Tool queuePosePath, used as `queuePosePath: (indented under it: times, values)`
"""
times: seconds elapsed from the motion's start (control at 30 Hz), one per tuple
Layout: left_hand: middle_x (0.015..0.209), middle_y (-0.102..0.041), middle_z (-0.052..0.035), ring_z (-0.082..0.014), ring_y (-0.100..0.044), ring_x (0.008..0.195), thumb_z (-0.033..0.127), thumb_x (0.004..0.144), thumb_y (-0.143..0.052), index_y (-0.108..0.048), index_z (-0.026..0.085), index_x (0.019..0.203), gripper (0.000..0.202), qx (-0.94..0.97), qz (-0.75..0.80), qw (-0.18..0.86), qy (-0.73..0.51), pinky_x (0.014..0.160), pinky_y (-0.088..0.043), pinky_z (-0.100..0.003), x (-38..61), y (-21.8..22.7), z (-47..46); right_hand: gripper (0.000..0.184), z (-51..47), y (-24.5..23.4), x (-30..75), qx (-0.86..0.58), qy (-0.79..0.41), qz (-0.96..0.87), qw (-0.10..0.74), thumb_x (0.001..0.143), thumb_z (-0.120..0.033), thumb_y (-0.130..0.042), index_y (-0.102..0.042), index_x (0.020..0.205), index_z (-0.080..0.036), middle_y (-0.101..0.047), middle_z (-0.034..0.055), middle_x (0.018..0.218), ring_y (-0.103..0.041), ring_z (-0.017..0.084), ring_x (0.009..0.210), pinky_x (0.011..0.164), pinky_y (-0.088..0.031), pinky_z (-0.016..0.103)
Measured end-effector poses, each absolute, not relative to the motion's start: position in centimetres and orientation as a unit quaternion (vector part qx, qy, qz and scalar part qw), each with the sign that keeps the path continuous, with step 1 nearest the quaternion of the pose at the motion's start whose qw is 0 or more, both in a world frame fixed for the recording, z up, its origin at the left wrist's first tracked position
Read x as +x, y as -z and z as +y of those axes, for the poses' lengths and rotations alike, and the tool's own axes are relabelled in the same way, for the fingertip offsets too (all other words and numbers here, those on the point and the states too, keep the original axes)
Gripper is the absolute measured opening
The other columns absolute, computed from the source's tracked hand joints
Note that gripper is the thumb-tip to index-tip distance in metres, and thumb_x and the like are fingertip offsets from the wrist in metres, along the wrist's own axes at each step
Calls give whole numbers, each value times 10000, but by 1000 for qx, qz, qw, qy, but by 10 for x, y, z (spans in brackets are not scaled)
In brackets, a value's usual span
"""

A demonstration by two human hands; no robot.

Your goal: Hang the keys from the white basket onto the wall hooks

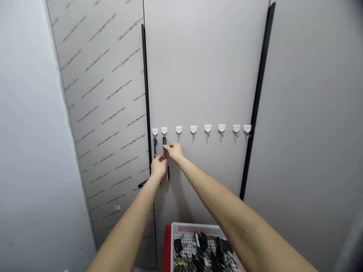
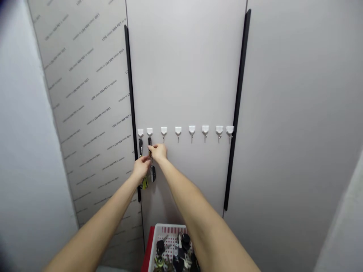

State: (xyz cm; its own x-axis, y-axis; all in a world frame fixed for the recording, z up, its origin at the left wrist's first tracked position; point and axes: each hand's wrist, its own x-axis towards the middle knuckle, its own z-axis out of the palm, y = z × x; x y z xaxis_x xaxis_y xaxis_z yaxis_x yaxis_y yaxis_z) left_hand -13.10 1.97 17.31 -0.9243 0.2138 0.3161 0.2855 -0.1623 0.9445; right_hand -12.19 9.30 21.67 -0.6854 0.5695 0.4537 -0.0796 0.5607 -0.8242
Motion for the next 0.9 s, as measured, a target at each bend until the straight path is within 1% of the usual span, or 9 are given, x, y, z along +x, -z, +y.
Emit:
queuePosePath:
  times: [0.07,0.17,0.23,0.33,0.47,0.57,0.73,0.8,0.9]
  values:
    - [813,-582,-71,-130,-519,763,94,553,-501,-536,111,820,270,-180,-663,46,726,717,-364,-241,-127,-170,17,212,93,-211,-112,-141,-448,-808,356,604,-308,-484,-578,657,-125,-566,5,534,-482,67,435,445,-366,174]
    - [892,-557,-89,-133,-507,814,97,568,-485,-513,108,865,298,-172,-677,54,714,753,-357,-256,-114,-156,11,210,98,-194,-86,-128,-450,-823,322,608,-266,-490,-569,728,-113,-574,15,601,-474,55,429,424,-357,163]
    - [897,-553,-80,-130,-509,807,117,579,-476,-504,119,877,299,-182,-678,24,712,739,-371,-267,-101,-138,8,213,107,-173,-62,-119,-440,-843,285,613,-236,-486,-560,764,-105,-573,21,622,-471,51,436,425,-355,161]
    - [874,-557,-68,-127,-519,777,145,592,-466,-499,122,876,286,-202,-687,-51,696,707,-391,-271,-73,-97,7,206,125,-127,-17,-115,-407,-879,223,618,-204,-474,-559,772,-98,-571,20,601,-475,57,467,480,-370,172]
    - [824,-568,-79,-118,-519,745,126,611,-439,-509,96,844,246,-257,-748,-123,599,705,-386,-252,-28,-35,9,188,143,-58,49,-130,-329,-925,135,608,-184,-463,-570,745,-113,-585,27,637,-495,87,553,552,-368,195]
    - [818,-572,-55,-112,-511,739,123,617,-429,-518,126,848,247,-330,-794,-144,490,709,-375,-238,-3,0,9,179,149,-21,87,-133,-256,-954,87,620,-176,-431,-573,723,-142,-581,21,636,-493,102,572,556,-356,205]
    - [906,-540,-39,-133,-475,835,161,621,-430,-531,179,862,262,-404,-855,-120,303,749,-334,-235,14,18,6,223,149,-2,115,-100,-156,-979,81,621,-189,-437,-560,804,-155,-549,62,832,-458,149,813,719,-321,234]
    - [938,-524,-47,-140,-460,866,165,626,-421,-528,178,877,273,-406,-868,-112,263,758,-324,-232,15,18,6,251,146,0,117,-93,-126,-985,74,631,-177,-416,-550,843,-163,-534,64,856,-445,155,835,738,-308,242]
    - [940,-527,-51,-147,-451,881,170,622,-425,-527,173,885,282,-412,-875,-109,232,772,-309,-233,14,18,9,260,143,1,118,-98,-109,-988,51,648,-171,-380,-552,843,-176,-521,58,858,-464,146,777,696,-320,241]
